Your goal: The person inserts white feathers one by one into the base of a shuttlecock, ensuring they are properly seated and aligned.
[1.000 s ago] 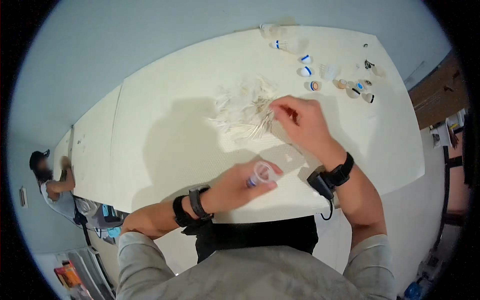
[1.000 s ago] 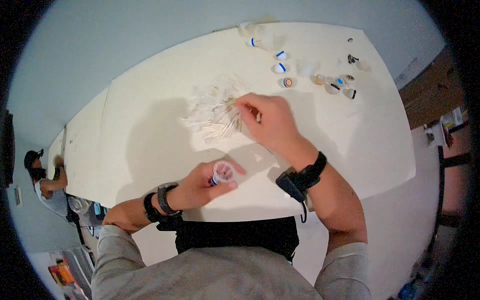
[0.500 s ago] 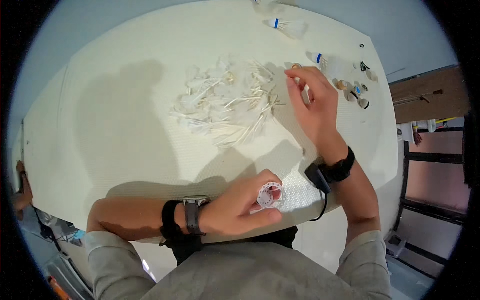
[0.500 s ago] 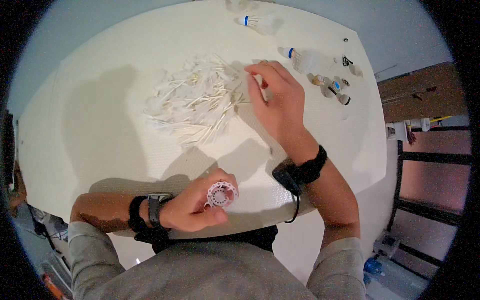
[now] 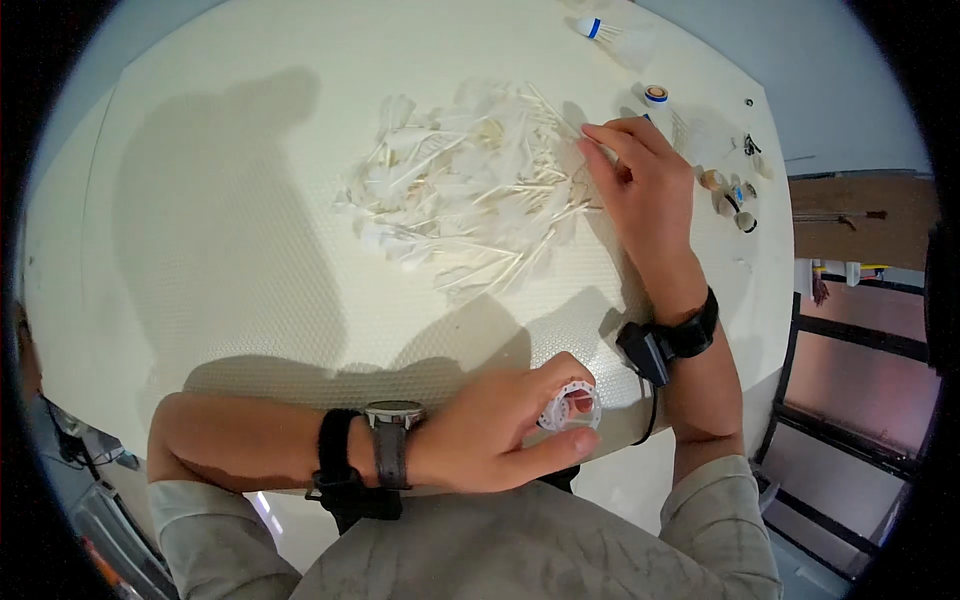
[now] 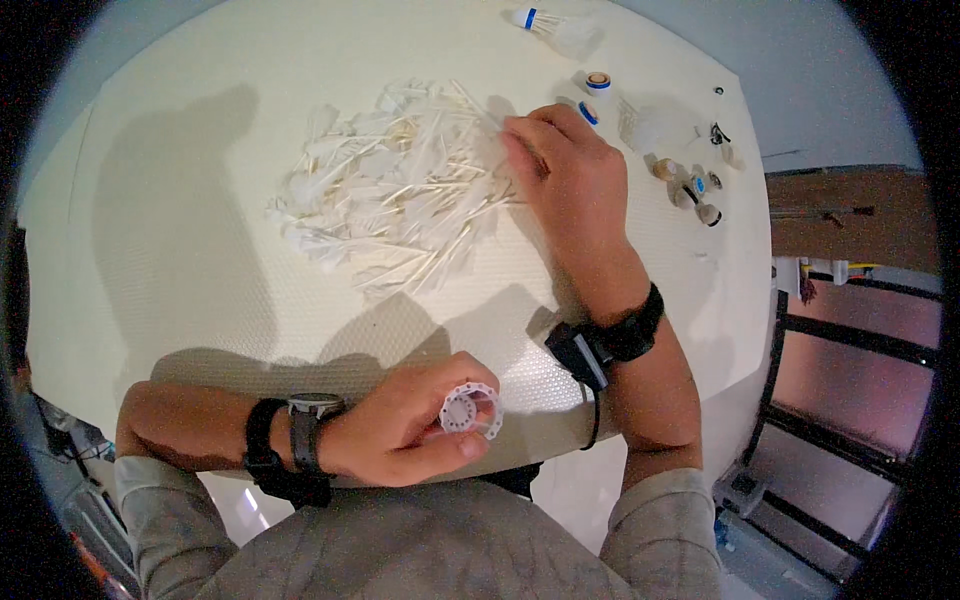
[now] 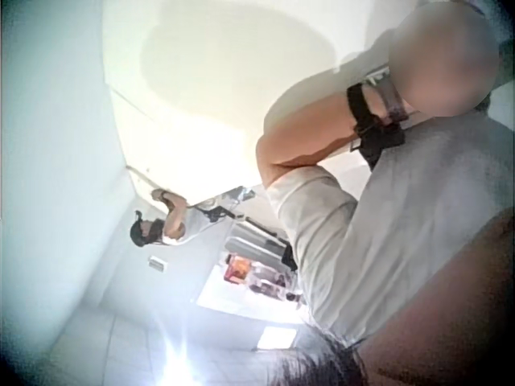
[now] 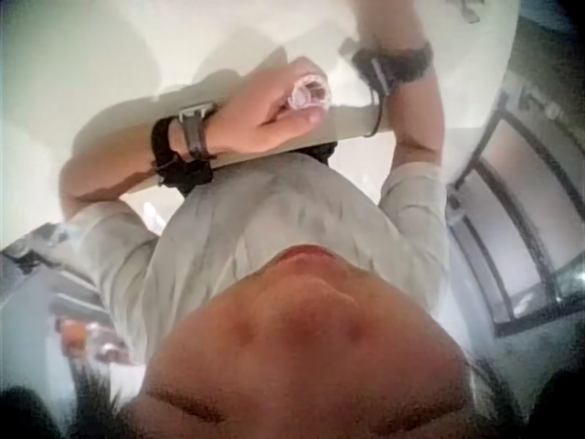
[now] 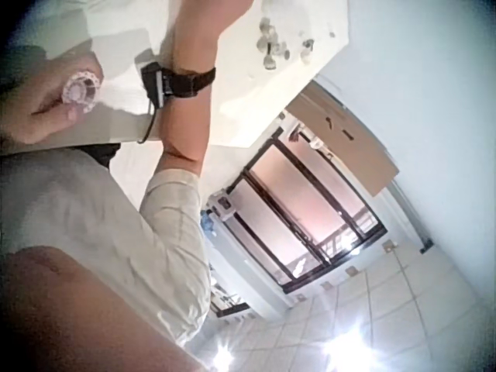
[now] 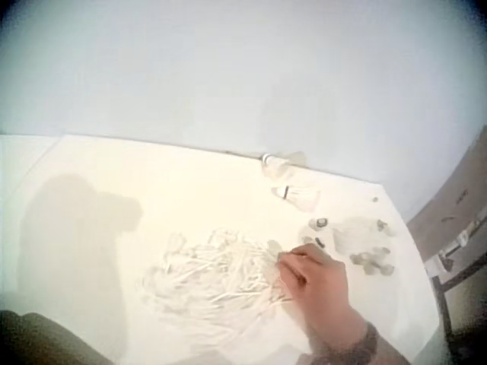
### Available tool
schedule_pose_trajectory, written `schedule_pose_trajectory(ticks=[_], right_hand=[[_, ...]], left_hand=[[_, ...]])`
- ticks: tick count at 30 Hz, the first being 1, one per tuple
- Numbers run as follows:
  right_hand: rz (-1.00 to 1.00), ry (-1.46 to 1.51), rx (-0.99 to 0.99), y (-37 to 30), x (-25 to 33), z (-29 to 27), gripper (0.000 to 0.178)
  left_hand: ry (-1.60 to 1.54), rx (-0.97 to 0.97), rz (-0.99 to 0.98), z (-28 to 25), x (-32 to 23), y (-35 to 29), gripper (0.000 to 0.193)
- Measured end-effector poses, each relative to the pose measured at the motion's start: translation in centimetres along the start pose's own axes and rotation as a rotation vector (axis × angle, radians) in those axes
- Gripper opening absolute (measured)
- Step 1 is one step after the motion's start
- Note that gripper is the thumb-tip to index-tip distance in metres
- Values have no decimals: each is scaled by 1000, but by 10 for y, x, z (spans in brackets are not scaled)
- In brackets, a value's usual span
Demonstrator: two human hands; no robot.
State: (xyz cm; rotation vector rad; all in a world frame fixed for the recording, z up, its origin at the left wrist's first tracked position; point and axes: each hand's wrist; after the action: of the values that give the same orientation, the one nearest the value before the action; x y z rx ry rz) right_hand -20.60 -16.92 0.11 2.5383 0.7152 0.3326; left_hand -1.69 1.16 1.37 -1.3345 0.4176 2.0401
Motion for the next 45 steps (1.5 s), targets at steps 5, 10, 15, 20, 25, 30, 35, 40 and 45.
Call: schedule_pose_trajectory(ticks=[5, 10, 15, 20, 25, 30, 35, 40, 45], right_hand=[[15, -7, -105, 2, 5, -2, 13], [-2, -52, -7, 1, 4, 1, 9], [-44, -12, -127, 6, -3, 11, 9], [106, 60, -134, 1, 12, -7, 8], [112, 188, -250, -6, 5, -10, 8], [-108, 185, 52, -13, 38, -72, 9], [-611, 180, 182, -83, 97, -155, 20], [-528, 344, 61, -150, 118, -206, 18], [-412, 421, 92, -175, 125, -223, 22]], left_hand=[[-10, 1, -9, -1, 5, -2, 30], [-17, -17, 76, 4, 12, 3, 37], [15, -19, 56, 4, 5, 0, 27], [375, 124, 150, 5, 2, -4, 30], [1161, 527, 571, 56, -3, -31, 27], [1665, 315, 736, 111, -62, -90, 18], [1965, -177, 955, 129, -67, -110, 25], [1963, -235, 948, 131, -66, -128, 22], [1866, -153, 779, 151, -53, -137, 23]])
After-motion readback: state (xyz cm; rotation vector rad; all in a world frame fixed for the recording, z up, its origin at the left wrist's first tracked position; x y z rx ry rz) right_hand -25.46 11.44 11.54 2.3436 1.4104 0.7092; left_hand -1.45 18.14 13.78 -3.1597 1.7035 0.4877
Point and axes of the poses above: each hand's wrist, its own y-axis towards the middle knuckle, its own z-axis out of the palm, x = y × z, and after that the axes turned 12 degrees about -y, right-handed
